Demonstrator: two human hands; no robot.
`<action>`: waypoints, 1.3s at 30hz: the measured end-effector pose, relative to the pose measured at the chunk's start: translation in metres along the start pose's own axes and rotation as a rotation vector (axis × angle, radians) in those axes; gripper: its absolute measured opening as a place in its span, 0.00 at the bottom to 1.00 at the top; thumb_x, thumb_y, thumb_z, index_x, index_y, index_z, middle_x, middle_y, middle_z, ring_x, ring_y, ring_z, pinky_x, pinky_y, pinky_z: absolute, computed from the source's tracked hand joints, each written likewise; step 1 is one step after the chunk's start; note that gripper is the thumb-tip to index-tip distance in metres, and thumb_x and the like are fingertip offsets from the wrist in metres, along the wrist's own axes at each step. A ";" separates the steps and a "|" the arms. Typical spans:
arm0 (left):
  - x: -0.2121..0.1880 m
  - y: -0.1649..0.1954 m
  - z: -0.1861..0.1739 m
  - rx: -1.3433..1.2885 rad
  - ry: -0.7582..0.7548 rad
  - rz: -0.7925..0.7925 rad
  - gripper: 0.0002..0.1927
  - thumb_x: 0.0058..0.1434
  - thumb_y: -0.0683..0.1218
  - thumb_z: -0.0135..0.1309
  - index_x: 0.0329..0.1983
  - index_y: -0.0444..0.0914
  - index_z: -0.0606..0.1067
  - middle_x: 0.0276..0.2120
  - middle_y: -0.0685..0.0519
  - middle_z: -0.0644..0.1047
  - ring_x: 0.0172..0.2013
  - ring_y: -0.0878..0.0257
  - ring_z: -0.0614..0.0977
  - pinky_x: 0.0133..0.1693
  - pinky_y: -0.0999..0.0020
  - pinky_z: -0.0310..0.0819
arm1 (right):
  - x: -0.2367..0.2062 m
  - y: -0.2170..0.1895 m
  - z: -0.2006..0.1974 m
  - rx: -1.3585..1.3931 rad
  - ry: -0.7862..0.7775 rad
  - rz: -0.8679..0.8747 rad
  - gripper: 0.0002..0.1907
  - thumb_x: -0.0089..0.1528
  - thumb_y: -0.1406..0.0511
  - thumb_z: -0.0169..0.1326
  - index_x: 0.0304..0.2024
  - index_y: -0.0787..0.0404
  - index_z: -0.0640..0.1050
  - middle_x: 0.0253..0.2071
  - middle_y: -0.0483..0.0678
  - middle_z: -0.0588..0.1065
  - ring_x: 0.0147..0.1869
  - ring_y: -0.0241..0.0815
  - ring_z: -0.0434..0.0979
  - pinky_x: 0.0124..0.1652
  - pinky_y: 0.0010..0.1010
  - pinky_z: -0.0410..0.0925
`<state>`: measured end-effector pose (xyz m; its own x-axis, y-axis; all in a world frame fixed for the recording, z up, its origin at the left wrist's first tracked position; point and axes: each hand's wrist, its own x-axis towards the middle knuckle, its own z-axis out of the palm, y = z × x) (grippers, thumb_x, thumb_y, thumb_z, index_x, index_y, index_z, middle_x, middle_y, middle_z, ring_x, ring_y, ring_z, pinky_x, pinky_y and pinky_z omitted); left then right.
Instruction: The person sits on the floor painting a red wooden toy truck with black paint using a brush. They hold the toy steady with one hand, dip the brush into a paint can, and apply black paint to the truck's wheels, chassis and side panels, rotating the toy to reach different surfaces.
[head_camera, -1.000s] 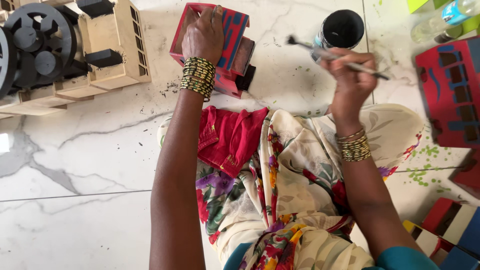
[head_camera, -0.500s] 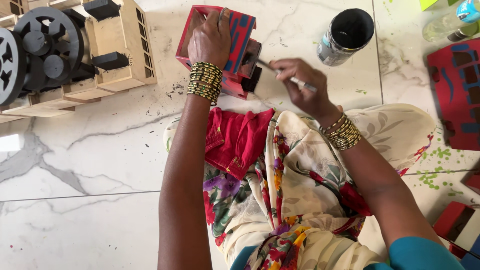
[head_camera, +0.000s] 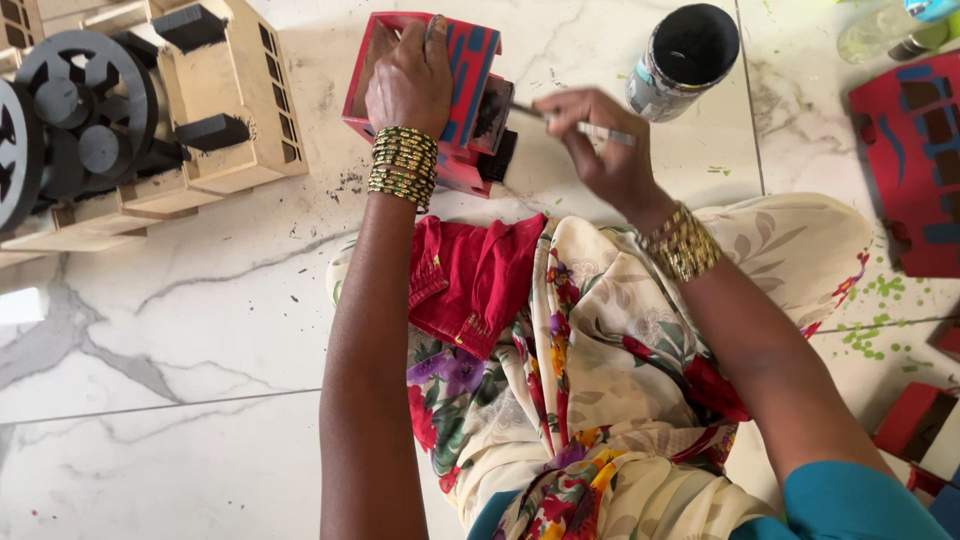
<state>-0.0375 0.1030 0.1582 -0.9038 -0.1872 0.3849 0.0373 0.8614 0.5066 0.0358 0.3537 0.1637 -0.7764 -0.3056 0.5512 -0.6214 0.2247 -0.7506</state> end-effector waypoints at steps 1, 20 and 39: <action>0.000 0.001 0.000 0.006 -0.002 -0.001 0.21 0.71 0.60 0.45 0.33 0.42 0.75 0.26 0.41 0.81 0.29 0.38 0.82 0.29 0.41 0.74 | 0.002 0.002 -0.001 0.035 0.016 0.013 0.05 0.71 0.75 0.54 0.40 0.62 0.74 0.51 0.53 0.81 0.51 0.40 0.84 0.49 0.28 0.79; 0.003 0.002 0.002 0.032 -0.016 -0.008 0.20 0.71 0.61 0.45 0.36 0.44 0.78 0.27 0.41 0.81 0.30 0.39 0.83 0.31 0.42 0.76 | 0.024 -0.014 -0.004 0.006 -0.041 -0.077 0.07 0.67 0.79 0.54 0.40 0.66 0.72 0.50 0.56 0.79 0.54 0.45 0.83 0.50 0.30 0.78; 0.001 0.005 -0.001 0.031 -0.004 -0.025 0.20 0.70 0.60 0.46 0.35 0.43 0.78 0.27 0.40 0.81 0.30 0.37 0.82 0.31 0.40 0.75 | 0.012 -0.049 -0.018 -0.029 -0.198 -0.057 0.09 0.67 0.78 0.57 0.39 0.61 0.72 0.49 0.51 0.80 0.55 0.43 0.84 0.50 0.29 0.79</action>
<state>-0.0376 0.1063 0.1622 -0.9059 -0.2073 0.3692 0.0015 0.8705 0.4922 0.0551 0.3554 0.2131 -0.7056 -0.4939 0.5081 -0.6689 0.2275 -0.7077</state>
